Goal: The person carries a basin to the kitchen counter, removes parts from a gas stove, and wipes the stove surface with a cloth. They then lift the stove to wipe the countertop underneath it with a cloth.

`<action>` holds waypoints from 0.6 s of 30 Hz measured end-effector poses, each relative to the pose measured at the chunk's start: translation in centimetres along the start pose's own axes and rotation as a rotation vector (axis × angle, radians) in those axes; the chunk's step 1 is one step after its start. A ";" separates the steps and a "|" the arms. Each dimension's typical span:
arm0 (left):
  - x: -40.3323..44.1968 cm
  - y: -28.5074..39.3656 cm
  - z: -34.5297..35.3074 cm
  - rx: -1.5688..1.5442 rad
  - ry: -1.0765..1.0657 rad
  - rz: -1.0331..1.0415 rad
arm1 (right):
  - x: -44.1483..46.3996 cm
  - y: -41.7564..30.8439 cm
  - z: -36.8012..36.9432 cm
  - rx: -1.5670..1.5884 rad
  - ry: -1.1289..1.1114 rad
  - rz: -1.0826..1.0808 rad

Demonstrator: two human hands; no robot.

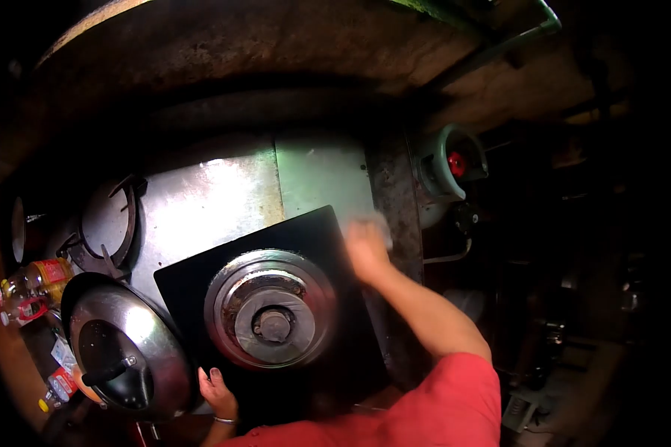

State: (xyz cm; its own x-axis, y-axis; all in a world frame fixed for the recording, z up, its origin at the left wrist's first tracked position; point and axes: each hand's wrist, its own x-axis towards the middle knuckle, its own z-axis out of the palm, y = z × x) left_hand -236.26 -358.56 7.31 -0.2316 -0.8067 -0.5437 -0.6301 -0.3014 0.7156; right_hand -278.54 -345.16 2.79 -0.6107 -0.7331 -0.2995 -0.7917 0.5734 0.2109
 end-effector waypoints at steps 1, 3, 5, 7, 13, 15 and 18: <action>0.1 -0.2 -0.2 0.032 -0.021 -0.008 | -1.8 -0.1 -0.3 0.061 0.005 -0.018; 0.0 -0.4 0.2 0.026 0.009 0.031 | 0.0 0.4 -0.9 0.236 0.118 0.077; 0.0 -1.5 0.2 0.041 0.018 0.021 | 5.2 0.4 -4.0 0.379 0.267 0.163; 0.0 -3.2 -0.2 0.050 -0.008 -0.024 | 11.2 0.7 -4.7 0.369 0.278 0.077; 0.3 1.2 0.5 -0.072 0.024 0.144 | 13.6 1.2 -1.4 0.408 0.193 -0.560; 0.2 1.2 0.1 -0.058 0.003 0.085 | 9.4 2.4 -0.3 0.342 0.101 -0.640; -0.1 0.3 0.1 -0.043 -0.030 -0.052 | 6.0 3.2 -2.2 0.306 -0.038 -0.562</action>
State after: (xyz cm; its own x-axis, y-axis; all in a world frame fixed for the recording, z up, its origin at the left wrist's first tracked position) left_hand -236.43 -358.52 7.53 -0.2224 -0.7738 -0.5931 -0.6093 -0.3646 0.7041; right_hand -284.80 -348.54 3.76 -0.0982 -0.9420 -0.3208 -0.9468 0.1878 -0.2615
